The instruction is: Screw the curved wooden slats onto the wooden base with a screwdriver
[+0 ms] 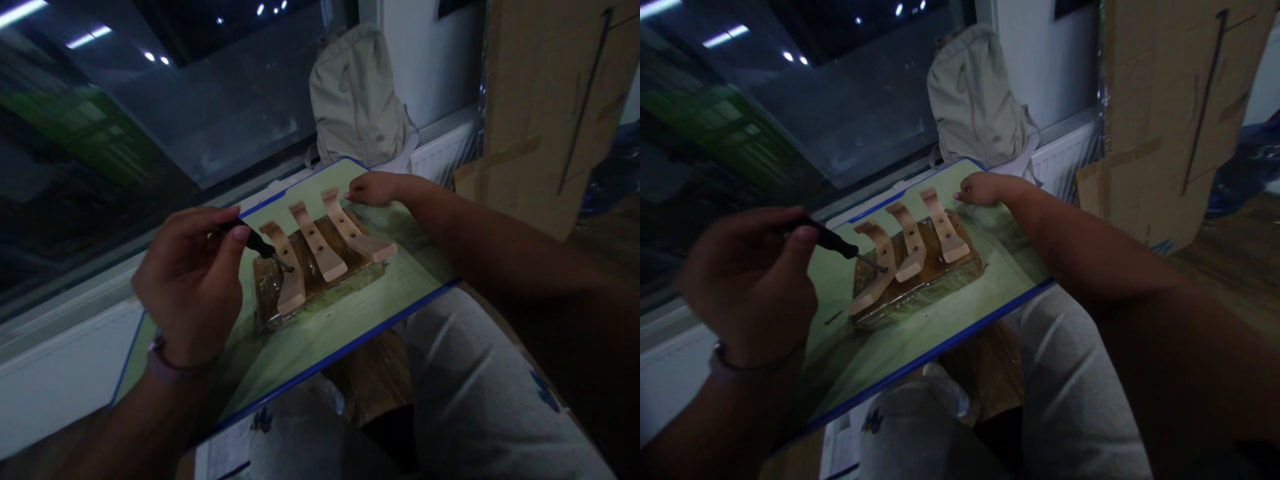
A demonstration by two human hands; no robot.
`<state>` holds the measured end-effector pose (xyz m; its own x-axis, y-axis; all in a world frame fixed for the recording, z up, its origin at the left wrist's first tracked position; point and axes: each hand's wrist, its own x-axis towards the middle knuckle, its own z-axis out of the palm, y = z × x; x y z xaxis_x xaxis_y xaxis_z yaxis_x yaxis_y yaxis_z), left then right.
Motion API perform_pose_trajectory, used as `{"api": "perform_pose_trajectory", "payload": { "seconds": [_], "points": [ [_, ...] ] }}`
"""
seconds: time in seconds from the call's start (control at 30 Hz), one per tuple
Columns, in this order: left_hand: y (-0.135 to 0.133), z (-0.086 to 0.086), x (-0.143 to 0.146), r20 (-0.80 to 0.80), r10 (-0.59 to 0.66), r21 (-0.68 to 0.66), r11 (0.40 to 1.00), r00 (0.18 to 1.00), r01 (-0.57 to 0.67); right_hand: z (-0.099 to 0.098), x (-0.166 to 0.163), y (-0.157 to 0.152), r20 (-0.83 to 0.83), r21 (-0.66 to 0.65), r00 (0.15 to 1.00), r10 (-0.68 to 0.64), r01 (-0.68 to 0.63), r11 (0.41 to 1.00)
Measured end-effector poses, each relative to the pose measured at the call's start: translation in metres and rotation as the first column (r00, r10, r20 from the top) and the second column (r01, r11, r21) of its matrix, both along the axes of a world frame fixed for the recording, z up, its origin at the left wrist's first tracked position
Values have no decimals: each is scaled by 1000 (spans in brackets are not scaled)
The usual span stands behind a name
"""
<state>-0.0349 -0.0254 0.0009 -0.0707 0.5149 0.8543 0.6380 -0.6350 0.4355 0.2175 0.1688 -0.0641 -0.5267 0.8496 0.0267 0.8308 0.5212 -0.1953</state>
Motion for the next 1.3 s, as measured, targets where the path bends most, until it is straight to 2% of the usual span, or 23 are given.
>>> {"api": "perform_pose_trajectory", "payload": {
  "seconds": [0.1,0.17,0.27,0.37,0.5,0.57,0.67,0.73,0.77,0.9,0.97,1.07,1.13,1.3],
  "points": [
    [-2,0,2,85,-96,-119,987,992,106,1,0,-1,14,7,1000,7,-7,1000],
    [-1,0,1,78,-154,-106,981,985,162,2,-1,-3,19,4,1000,9,-10,1000],
    [2,0,-2,-7,-83,-2,997,997,83,4,-1,-5,9,0,1000,18,-18,1000],
    [2,0,-3,-13,14,-23,1000,1000,-14,3,-1,-5,-4,-1,1000,15,-16,1000],
    [1,-3,-1,133,-129,-133,980,983,147,3,-1,-4,-6,-4,1000,-1,1,1000],
    [2,-4,-2,125,-173,-115,975,977,188,3,-1,-4,10,3,1000,3,-3,1000],
    [4,-2,-4,-2,-78,-16,997,997,78,4,-2,-5,45,18,999,9,-10,1000],
    [3,-1,-4,-25,-10,-1,1000,1000,10,4,-2,-6,59,25,998,16,-17,1000],
    [2,-2,-2,1,-19,-27,999,1000,19,5,-2,-6,62,27,998,18,-20,999],
    [0,-3,1,178,-178,-104,975,968,199,4,-1,-5,66,32,998,18,-20,999],
    [1,-4,0,129,-156,-79,983,979,167,3,-1,-5,60,35,998,17,-19,999],
    [2,-2,-2,-15,-25,-6,1000,1000,25,3,-1,-3,50,32,999,16,-18,999],
    [2,-2,-2,-27,17,-8,1000,1000,-17,3,-1,-3,48,28,999,13,-14,1000],
    [0,-3,1,113,-144,-97,983,983,155,4,-1,-4,33,11,999,16,-16,1000]
  ]
}}
